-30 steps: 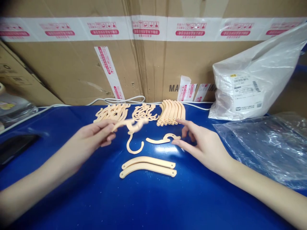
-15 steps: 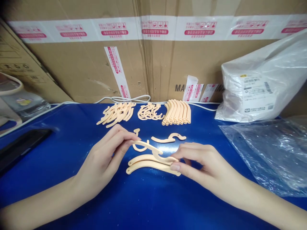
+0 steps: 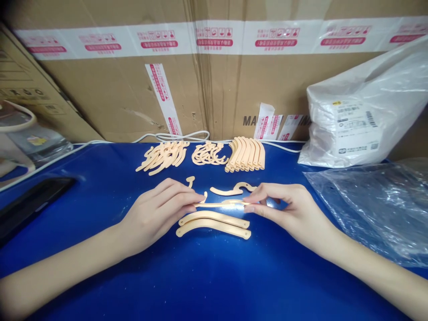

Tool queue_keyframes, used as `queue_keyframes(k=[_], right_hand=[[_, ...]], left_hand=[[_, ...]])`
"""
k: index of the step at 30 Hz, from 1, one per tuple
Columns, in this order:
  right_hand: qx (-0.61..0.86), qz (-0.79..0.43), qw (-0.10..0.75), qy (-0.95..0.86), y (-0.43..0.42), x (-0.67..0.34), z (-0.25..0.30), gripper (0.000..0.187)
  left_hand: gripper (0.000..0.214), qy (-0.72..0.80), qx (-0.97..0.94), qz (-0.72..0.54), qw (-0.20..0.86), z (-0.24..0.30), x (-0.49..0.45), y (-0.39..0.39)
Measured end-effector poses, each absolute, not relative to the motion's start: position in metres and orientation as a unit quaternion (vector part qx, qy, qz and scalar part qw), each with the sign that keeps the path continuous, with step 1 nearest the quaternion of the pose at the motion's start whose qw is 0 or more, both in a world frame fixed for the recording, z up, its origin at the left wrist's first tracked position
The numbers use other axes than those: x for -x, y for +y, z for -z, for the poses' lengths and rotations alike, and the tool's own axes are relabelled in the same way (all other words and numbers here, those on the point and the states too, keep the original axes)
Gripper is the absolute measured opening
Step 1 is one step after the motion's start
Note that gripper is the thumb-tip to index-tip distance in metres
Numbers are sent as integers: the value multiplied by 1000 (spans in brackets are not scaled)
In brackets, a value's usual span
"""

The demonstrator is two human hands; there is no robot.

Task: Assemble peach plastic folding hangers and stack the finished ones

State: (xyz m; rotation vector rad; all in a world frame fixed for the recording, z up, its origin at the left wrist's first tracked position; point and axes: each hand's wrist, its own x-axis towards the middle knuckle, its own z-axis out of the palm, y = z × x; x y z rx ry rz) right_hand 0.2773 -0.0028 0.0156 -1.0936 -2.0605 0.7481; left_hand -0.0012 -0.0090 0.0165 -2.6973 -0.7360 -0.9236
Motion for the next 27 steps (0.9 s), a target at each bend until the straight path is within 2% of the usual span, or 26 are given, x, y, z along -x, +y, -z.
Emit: queue_keyframes(k=[5, 12, 16, 19, 23, 27], right_hand=[[400, -281, 328, -808, -4, -279, -19, 11], [414, -255, 301, -821, 2, -284, -15, 17], [402, -175, 298, -848, 10, -292, -12, 14], [408, -133, 280, -859, 15, -296, -9, 17], [398, -66, 251, -880, 19, -299, -6, 18], [388, -5, 209, -898, 24, -300, -5, 19]], left_hand=[[16, -267, 917, 287, 67, -15, 2, -10], [24, -277, 914, 293, 48, -8, 4, -4], [25, -270, 920, 281, 43, -4, -5, 0], [23, -278, 929, 245, -9, -3, -13, 2], [32, -307, 929, 190, -86, -3, -17, 2], [38, -309, 929, 176, -98, -1, -15, 4]])
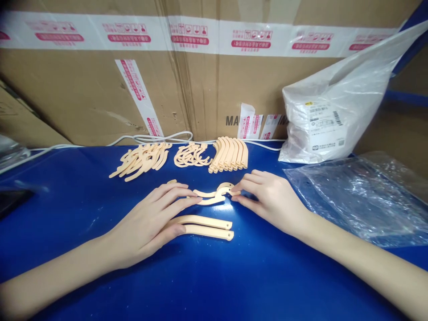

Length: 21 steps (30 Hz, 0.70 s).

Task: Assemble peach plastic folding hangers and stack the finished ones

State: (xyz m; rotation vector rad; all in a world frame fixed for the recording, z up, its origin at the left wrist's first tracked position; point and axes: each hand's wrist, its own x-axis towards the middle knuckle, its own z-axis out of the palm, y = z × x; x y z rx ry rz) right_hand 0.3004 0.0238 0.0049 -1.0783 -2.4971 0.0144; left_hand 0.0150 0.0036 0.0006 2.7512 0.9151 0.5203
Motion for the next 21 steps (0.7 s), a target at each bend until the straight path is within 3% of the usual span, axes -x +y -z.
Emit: queue_keyframes(k=[7, 21], right_hand=[[393, 36, 186, -900, 30, -301, -3, 22], [401, -34, 210, -891, 33, -303, 4, 26]], left_hand=[[45, 314, -931, -159, 96, 7, -9, 8], [51, 341, -925, -132, 106, 8, -7, 9]])
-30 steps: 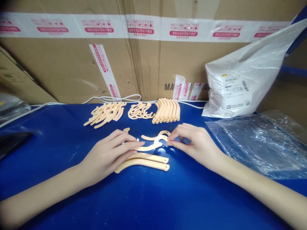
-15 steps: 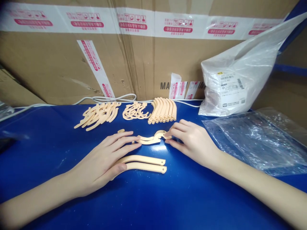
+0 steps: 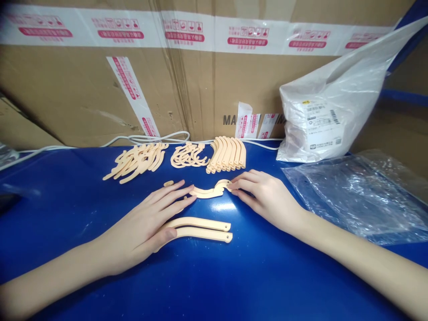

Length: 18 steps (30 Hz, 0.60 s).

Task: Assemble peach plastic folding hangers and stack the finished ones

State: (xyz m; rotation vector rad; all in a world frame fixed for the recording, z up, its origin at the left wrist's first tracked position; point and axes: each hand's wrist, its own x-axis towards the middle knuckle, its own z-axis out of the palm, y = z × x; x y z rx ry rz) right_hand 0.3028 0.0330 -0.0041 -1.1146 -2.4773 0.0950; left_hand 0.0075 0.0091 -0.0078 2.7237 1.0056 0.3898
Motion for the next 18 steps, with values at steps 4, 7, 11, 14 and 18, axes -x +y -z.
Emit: queue_keyframes(k=[4, 7, 11, 14, 18], right_hand=[[393, -34, 211, -894, 35, -304, 6, 25], [388, -36, 213, -896, 36, -304, 7, 25], [385, -40, 214, -897, 36, -302, 8, 25], [384, -44, 214, -897, 36, -302, 7, 25], [378, -41, 208, -901, 34, -300, 4, 26]], left_hand=[[50, 342, -923, -138, 112, 8, -7, 9], [52, 348, -921, -145, 101, 8, -6, 8], [55, 356, -920, -132, 96, 9, -4, 8], [56, 364, -917, -123, 106, 9, -4, 7], [56, 372, -914, -113, 116, 6, -5, 7]])
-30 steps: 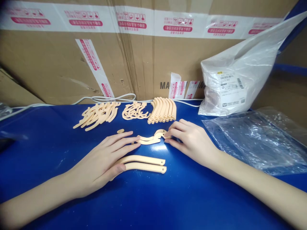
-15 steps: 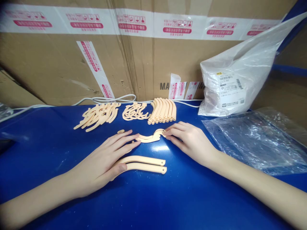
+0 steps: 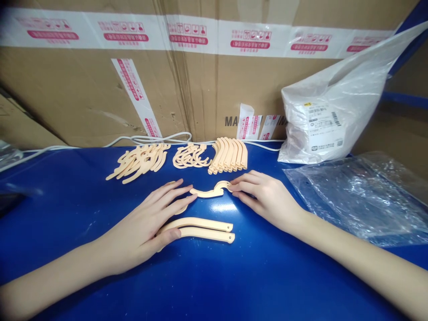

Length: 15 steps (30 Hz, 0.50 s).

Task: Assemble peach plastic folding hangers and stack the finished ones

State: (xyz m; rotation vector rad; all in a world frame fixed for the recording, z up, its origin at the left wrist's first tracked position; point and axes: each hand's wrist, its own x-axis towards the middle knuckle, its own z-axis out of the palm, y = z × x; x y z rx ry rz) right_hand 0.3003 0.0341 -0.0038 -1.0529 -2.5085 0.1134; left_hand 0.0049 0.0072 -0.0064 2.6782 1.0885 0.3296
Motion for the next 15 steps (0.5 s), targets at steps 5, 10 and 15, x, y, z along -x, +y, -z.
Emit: queue_keyframes(k=[5, 10, 15], right_hand=[[389, -28, 200, -899, 29, -297, 0, 26], [386, -6, 205, -899, 28, -295, 2, 27], [388, 0, 207, -898, 28, -295, 2, 26]], left_hand=[[55, 374, -912, -113, 122, 6, -5, 7], [56, 376, -913, -108, 117, 5, -2, 7], [57, 370, -914, -103, 130, 4, -3, 8]])
